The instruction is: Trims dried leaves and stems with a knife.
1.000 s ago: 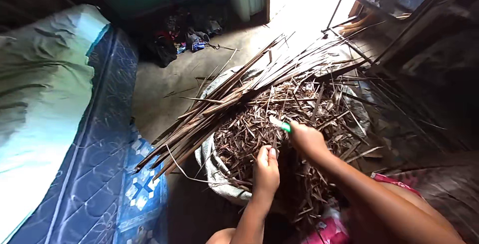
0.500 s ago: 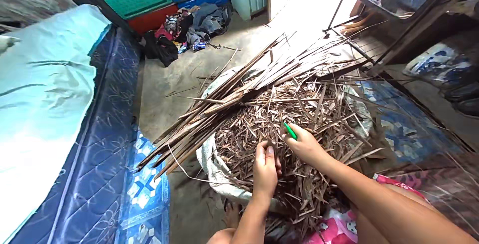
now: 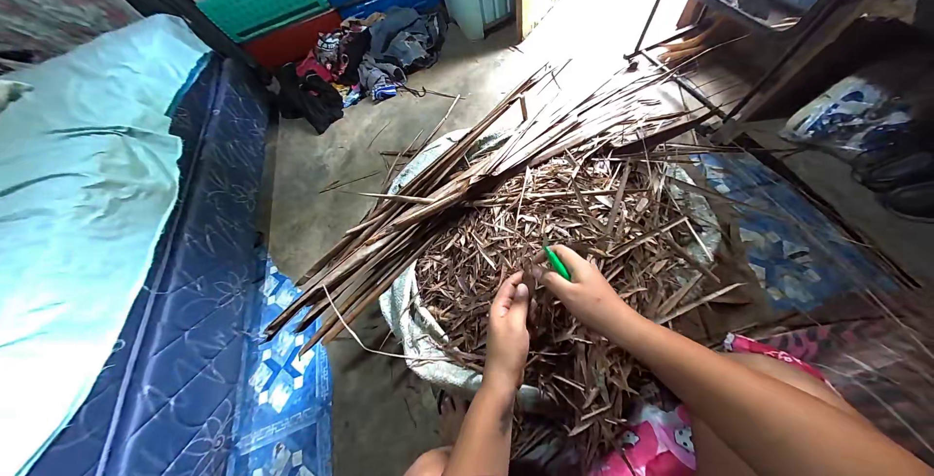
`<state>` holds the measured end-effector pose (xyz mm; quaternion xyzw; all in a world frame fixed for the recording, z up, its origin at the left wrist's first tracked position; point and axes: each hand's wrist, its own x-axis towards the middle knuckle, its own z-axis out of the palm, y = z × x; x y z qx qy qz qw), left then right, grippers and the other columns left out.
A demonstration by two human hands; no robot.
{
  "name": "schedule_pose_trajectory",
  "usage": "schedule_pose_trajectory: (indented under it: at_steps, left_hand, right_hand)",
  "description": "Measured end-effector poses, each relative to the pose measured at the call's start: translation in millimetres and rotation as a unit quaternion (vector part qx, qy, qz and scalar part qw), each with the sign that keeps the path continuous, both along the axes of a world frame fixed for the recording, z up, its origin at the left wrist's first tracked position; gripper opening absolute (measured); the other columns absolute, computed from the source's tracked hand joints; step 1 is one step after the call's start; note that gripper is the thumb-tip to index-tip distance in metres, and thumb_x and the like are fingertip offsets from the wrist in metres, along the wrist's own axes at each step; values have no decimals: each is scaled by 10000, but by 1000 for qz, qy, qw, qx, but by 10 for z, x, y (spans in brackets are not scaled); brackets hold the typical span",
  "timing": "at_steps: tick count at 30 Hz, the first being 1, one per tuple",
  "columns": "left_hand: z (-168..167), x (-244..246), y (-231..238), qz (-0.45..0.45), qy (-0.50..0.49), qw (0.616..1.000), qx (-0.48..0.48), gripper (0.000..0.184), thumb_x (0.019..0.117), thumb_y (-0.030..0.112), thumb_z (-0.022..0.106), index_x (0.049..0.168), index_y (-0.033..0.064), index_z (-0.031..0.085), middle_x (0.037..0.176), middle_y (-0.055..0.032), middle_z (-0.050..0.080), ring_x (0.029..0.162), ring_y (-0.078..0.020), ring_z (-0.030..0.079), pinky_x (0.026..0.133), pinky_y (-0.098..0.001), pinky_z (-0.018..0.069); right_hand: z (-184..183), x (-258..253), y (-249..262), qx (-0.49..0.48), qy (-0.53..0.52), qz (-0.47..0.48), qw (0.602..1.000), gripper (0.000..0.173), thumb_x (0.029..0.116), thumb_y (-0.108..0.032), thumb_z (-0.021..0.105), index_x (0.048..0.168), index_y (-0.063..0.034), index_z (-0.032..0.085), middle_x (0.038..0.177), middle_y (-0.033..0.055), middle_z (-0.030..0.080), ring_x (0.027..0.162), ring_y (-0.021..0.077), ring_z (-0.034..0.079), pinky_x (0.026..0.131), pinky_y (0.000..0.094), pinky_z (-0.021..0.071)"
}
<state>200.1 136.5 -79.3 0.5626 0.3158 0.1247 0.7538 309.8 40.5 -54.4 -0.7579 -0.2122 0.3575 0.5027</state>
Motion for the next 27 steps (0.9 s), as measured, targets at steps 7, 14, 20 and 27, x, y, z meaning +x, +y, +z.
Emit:
schedule_pose_trajectory:
  at_steps: [7,14,20,27]
  left_hand:
    - [38,-49,-56,-177,105,956,211,395,1053,173,505,1404,5,572,1263,-151,676,1097,-164,659,987,-376,510]
    - [45,-43,-37,-134,188,920,316,395,1108,261,421,1301,14,662,1069,-172,726,1011,-280,692,936,-506,519]
    - [145,-18,45,-121,291,892,324,393,1104,193,388,1337,24,656,1270,-170,698,1221,-306,650,1051,-517,478]
    - [223,3,-24,-127,295,869,378,423,1121,250,378,1376,25,631,1201,-194,717,1133,-344,687,999,-554,502]
  right_hand:
    - [-156,281,29,82,89,-115,986,100,1058,-163,531,1079,-76,575,679,-42,436,512,57,394,491,226,366]
    - [-51,270,17,-111,-39,56,991,269,1081,-235,465,1180,-43,625,867,96,584,755,214,562,711,424,470]
    - [304,-266,48,-360,-144,259,884,299,1099,-257,435,1242,-30,568,1094,222,691,1077,411,689,864,578,538]
    - [139,20,250,-420,-204,123,876,300,1087,-175,429,1307,-9,548,1171,234,689,1119,419,687,865,579,550]
